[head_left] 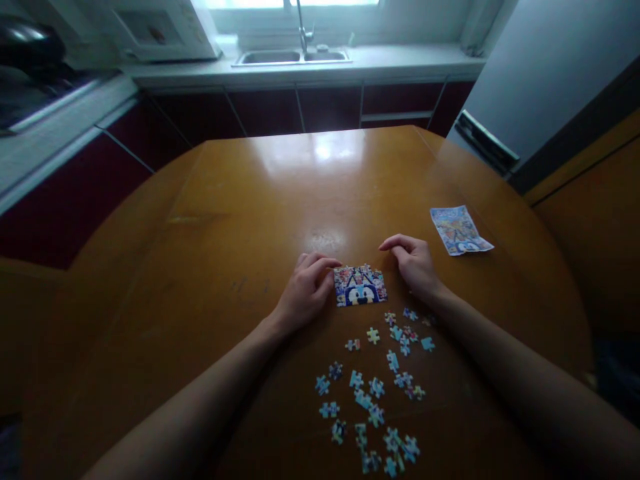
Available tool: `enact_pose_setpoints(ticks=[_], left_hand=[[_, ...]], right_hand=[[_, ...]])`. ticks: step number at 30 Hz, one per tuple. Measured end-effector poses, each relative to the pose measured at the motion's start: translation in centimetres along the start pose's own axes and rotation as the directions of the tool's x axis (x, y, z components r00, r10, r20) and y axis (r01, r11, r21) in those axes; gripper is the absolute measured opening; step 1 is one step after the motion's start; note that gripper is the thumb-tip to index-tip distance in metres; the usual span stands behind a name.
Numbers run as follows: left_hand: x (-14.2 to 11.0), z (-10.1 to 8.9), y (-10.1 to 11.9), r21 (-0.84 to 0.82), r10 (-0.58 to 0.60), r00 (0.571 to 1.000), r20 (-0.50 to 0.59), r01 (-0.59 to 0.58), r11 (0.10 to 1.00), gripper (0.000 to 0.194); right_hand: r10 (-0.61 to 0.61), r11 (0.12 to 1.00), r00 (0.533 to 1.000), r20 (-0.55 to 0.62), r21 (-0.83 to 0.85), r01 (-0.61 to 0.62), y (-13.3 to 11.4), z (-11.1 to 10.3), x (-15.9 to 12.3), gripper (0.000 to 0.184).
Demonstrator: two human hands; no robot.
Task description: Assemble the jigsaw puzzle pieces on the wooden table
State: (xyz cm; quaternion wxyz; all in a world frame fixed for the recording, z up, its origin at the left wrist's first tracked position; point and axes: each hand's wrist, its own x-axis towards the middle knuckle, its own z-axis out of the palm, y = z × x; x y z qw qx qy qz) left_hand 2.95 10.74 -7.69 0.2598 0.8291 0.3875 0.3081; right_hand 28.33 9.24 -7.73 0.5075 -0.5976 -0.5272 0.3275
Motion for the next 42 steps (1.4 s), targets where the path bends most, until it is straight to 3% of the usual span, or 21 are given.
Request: enact_pose_setpoints(ticks=[7,12,16,23,29,42], left_hand=[[0.0,-0.3,0.3,0.016,0.029,0.999,0.033,-0.029,0.999,0.019],[-0.1,-0.4,0.4,0.025,0.032,0.998,0.055,-0.033,0.999,0.02],[-0.1,-0.3,0.4,0.024,0.035,0.998,0.06,-0.036,0.999,0.022],[-0.1,-0.3,0.4,0.045,0.041,0.996,0.077,-0.045,0.998,0.023],[-0.2,-0.3,0.3,0.082,0.072,0.994,0.087,-0.079,0.993,0.026],[-0.5,-0.4,0.8,0.259,0.089,0.971,0.222,-0.147,0.955,0.034]], right_hand=[[0.186,0.97,0.983,0.001,0.157,-0.183,0.7,-0.5,0.8,0.015],[0.213,0.936,0.976,0.041,0.279,-0.216,1.3,-0.9,1.3,0.01],[0.231,0.929,0.969,0.084,0.277,-0.246,1.3,-1.3,1.6,0.011],[0.237,0.871,0.939,0.249,0.374,-0.319,1.0,-2.6,2.2,0.013],[0.231,0.893,0.935,0.269,0.324,-0.314,1.4,-2.8,2.2,0.015],[0.218,0.906,0.946,0.24,0.31,-0.288,0.9,-2.2,1.9,0.012]])
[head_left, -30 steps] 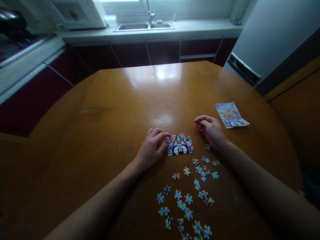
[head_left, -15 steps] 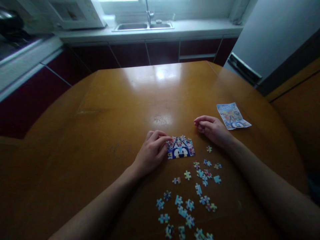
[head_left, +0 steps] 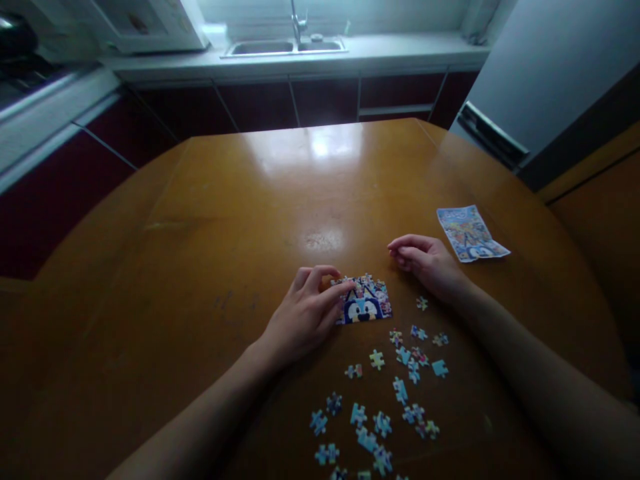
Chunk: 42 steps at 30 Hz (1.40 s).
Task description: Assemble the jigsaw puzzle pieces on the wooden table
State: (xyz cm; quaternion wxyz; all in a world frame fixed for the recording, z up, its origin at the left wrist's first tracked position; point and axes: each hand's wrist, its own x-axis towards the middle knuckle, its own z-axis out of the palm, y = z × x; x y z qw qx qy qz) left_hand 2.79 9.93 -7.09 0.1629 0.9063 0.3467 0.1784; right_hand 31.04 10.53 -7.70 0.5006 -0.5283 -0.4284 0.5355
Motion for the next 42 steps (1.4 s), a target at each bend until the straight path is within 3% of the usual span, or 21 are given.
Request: enact_pose_setpoints(ticks=[8,12,16,20,27,30,33,36,42], left_hand=[[0.0,0.0,0.0,0.03,0.007,1.0,0.025,-0.008,1.0,0.035],[0.1,0.0,0.0,0.038,0.013,1.0,0.023,-0.014,0.999,0.037],[0.1,-0.2,0.2,0.047,0.011,0.999,0.041,-0.013,0.999,0.036],[0.1,-0.4,0.2,0.051,0.013,0.998,0.056,-0.016,0.999,0.036],[0.0,-0.2,0.0,0.043,-0.014,0.998,0.054,0.011,0.999,0.037],[0.0,-0.2,0.0,0.047,-0.013,0.999,0.048,0.011,0.999,0.037],[0.0,-0.2,0.0,0.049,-0.014,0.999,0.044,0.011,0.999,0.037],[0.0,-0.2,0.1,0.036,-0.034,0.998,0.043,0.033,0.999,0.038],[0.1,-0.2,0.2,0.014,-0.045,0.998,0.033,0.045,0.999,0.037]], right_hand=[[-0.041,0.994,0.999,-0.007,-0.105,0.04,0.1,0.2,-0.2,0.013],[-0.089,0.963,0.996,-0.007,-0.256,0.085,-0.3,0.8,-0.6,0.015],[-0.185,0.899,0.98,0.066,-0.391,0.196,-0.6,1.2,-1.0,0.017],[-0.257,0.855,0.952,0.168,-0.419,0.305,-0.7,1.3,-1.1,0.018],[-0.265,0.836,0.946,0.188,-0.444,0.323,-0.4,1.0,-0.9,0.02],[-0.327,0.762,0.901,0.285,-0.485,0.43,-0.1,1.1,-1.2,0.028],[-0.325,0.623,0.836,0.443,-0.565,0.542,-0.1,1.6,-1.8,0.032],[-0.29,0.546,0.827,0.481,-0.627,0.556,-0.2,1.9,-2.1,0.03],[-0.398,0.687,0.851,0.343,-0.502,0.524,0.3,1.5,-1.3,0.034]])
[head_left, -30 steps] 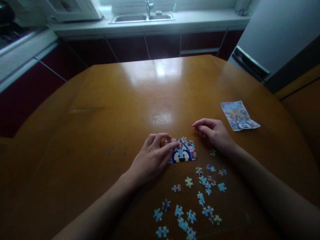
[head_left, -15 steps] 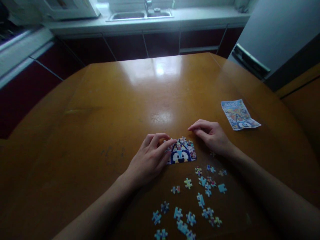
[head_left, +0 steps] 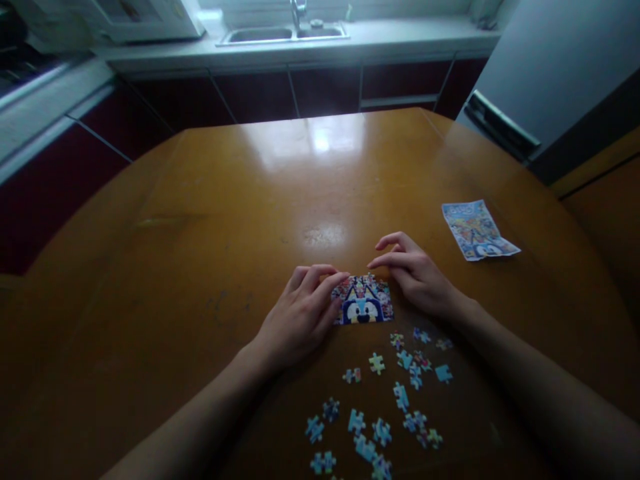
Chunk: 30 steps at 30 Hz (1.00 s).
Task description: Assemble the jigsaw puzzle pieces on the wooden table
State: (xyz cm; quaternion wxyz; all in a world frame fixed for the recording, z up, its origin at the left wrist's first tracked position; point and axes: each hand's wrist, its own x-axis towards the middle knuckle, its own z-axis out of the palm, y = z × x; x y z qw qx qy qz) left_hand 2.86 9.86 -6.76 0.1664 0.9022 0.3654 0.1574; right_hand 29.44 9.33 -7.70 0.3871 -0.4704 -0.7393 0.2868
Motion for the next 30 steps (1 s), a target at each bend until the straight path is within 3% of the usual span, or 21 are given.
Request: enact_pose_setpoints(ticks=[6,9,11,14,17,19,30], left_hand=[[0.0,0.1,-0.1,-0.002,0.034,0.999,-0.008,-0.034,0.999,0.037],[0.1,0.0,-0.1,-0.016,0.044,0.999,-0.008,-0.044,0.999,0.037],[0.2,-0.1,-0.1,-0.034,0.044,0.999,-0.011,-0.044,0.998,0.037],[0.2,-0.2,-0.2,-0.065,0.033,0.999,-0.017,-0.034,0.997,0.038],[0.2,-0.1,-0.3,-0.099,0.014,1.0,-0.026,-0.017,0.995,0.035],[0.2,0.0,-0.4,-0.125,-0.002,0.999,-0.046,-0.004,0.992,0.033],[0.4,0.2,-0.8,-0.158,-0.041,0.992,-0.119,0.022,0.987,0.028]], right_hand=[[0.059,0.992,0.996,-0.065,0.118,-0.051,0.4,-0.1,0.3,0.033],[0.167,0.955,0.978,-0.124,0.269,-0.129,0.7,-0.3,0.3,0.029],[0.286,0.874,0.948,-0.141,0.445,-0.197,1.2,-0.5,0.4,0.026],[0.438,0.68,0.89,-0.123,0.693,-0.239,2.2,-1.1,0.7,0.02],[0.508,0.53,0.857,-0.082,0.814,-0.236,2.7,-1.7,1.1,0.015],[0.522,0.48,0.852,-0.041,0.839,-0.254,2.8,-2.0,1.3,0.013],[0.492,0.518,0.87,0.03,0.793,-0.321,3.5,-2.5,1.2,0.013]])
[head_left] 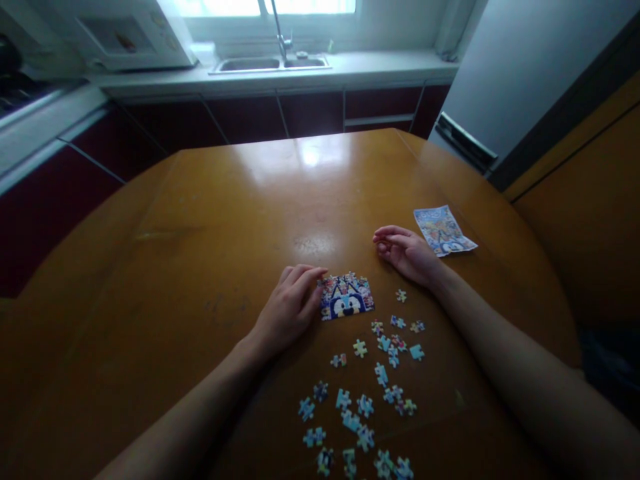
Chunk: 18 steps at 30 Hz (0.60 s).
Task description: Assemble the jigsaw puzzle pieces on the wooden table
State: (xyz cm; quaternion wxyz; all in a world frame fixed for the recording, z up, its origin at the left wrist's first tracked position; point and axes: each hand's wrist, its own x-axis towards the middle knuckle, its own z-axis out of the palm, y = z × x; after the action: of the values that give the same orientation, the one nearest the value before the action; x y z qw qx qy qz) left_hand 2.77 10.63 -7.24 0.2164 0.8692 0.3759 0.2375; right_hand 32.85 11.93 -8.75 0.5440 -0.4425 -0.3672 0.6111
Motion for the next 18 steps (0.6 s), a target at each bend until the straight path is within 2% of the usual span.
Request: enact_pose_setpoints(ticks=[7,13,18], left_hand=[[0.01,-0.09,0.18,0.002,0.003,1.0,0.007,-0.003,1.0,0.025],[-0.03,-0.02,0.08,-0.015,0.004,1.0,0.006,-0.003,1.0,0.025],[-0.05,0.0,0.03,-0.022,0.005,1.0,-0.005,-0.005,1.0,0.024]], right_hand=[[0.002,0.999,1.0,0.017,0.036,-0.003,-0.04,0.12,0.06,0.013],[-0.006,1.0,1.0,0.019,-0.022,0.007,-0.06,0.11,0.04,0.013],[0.0,1.0,1.0,0.015,0.016,0.0,-0.13,0.18,0.03,0.013]])
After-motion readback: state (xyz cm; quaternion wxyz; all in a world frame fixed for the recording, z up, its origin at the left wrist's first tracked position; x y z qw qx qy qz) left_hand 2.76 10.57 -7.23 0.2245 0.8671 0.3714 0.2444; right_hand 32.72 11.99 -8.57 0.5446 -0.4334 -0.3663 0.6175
